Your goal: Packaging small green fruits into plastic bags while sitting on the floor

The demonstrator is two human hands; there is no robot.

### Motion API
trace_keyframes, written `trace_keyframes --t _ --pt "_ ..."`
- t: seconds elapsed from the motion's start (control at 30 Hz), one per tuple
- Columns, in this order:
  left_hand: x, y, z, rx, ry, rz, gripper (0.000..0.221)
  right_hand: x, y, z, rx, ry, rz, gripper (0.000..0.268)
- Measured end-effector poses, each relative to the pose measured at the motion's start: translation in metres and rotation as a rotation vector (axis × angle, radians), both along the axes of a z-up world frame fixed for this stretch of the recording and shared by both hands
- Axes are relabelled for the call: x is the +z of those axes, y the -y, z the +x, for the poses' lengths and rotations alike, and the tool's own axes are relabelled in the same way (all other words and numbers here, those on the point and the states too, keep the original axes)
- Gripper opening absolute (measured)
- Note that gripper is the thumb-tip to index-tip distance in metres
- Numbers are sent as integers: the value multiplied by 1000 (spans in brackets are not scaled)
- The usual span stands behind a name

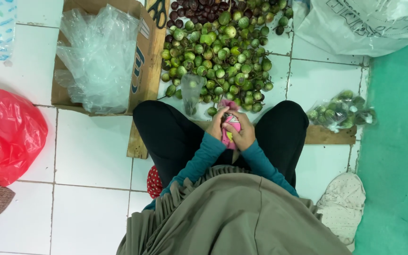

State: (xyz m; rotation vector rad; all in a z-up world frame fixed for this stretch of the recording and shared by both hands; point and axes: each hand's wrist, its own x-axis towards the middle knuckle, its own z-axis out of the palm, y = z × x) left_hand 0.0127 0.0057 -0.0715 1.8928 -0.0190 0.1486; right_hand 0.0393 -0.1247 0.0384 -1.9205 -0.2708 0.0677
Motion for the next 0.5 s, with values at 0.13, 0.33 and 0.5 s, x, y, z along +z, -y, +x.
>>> trace_keyframes --t 0.13,0.33,0.5 --pt "13 -19 -17 -65 -1 -231 105 -3 -13 5 -95 -94 -34 31" --pt "75 -32 -17 54 -69 -173 81 -23 19 30 -230 -87 140 26" --pt "51 -22 -8 8 -30 -87 77 19 10 9 -158 -85 145 34"
